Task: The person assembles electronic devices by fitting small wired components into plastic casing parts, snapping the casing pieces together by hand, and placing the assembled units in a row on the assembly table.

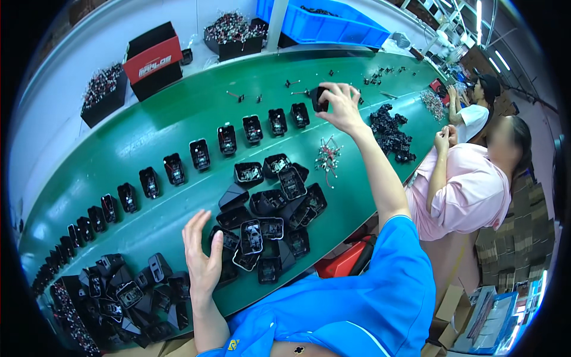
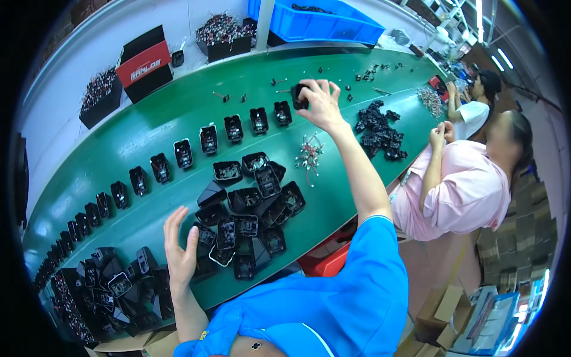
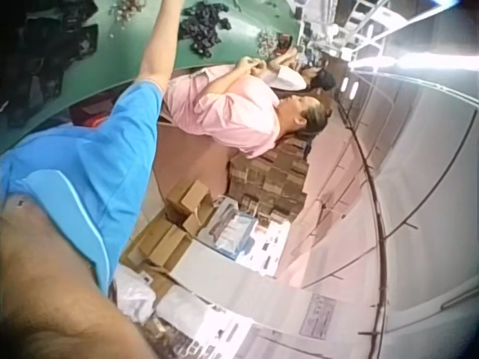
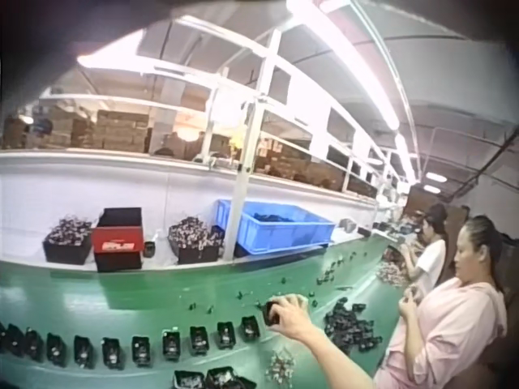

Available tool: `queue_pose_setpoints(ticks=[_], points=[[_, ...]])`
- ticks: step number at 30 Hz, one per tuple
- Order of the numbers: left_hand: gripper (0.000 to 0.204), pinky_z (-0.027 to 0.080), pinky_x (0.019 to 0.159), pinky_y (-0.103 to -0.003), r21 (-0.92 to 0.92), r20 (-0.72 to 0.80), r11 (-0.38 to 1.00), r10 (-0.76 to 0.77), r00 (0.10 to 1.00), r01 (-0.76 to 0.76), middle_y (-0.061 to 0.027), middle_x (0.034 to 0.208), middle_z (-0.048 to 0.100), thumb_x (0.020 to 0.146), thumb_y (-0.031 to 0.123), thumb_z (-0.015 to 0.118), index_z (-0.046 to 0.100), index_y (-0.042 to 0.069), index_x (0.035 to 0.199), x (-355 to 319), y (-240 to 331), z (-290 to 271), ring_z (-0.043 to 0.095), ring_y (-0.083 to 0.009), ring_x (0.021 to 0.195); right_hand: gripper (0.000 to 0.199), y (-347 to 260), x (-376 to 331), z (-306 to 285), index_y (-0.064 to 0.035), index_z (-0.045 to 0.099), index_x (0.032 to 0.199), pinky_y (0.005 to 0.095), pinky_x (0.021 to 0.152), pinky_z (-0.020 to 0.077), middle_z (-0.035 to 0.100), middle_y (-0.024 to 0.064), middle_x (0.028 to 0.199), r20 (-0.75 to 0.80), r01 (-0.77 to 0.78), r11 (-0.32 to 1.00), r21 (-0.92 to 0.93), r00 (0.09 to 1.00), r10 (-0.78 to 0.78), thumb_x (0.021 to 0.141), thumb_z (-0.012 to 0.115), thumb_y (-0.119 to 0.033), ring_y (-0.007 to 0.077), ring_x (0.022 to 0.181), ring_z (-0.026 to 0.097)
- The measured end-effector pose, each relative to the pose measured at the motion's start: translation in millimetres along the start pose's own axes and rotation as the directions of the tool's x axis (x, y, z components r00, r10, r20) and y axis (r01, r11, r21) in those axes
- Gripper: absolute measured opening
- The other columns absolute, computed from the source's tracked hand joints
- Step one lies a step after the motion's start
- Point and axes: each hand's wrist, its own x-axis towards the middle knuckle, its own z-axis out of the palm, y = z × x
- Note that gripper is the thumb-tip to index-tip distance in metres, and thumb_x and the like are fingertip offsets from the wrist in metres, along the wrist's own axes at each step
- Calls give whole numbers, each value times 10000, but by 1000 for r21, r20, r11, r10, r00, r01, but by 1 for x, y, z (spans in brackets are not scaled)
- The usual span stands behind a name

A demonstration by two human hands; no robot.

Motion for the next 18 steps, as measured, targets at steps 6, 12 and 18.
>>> queue_pose_setpoints(ticks=[6, 12, 18], points=[[305, 459, 900, -348, 234, 23, 969, -84, 996, 76, -131, 1117, 594, 862, 38, 611, 608, 25, 1167, -3, -11, -1, 575, -260, 969, 326, 45, 14, 41, -174, 665, 873, 493, 1077, 209, 554, -56, 1300, 392, -46, 993, -111, 916, 87, 639, 855, -298, 219, 1211, 419], [220, 462, 812, -310, 227, 41, 942, -262, 964, 246, -103, 962, 586, 847, 25, 625, 640, 6, 1065, 3, -21, -9, 545, -214, 848, 337, 46, 19, 53, -171, 669, 853, 509, 1091, 204, 561, -59, 1273, 485, -39, 994, -102, 871, 83, 623, 868, -316, 214, 1193, 430], [215, 457, 791, -292, 80, 55, 917, -395, 917, 391, -90, 932, 568, 831, 39, 655, 647, -2, 1042, 10, -12, -13, 529, -194, 830, 347, 51, 22, 57, -169, 669, 844, 522, 1098, 202, 567, -57, 1255, 504, -18, 992, -126, 860, 80, 607, 875, -317, 210, 1198, 431]])
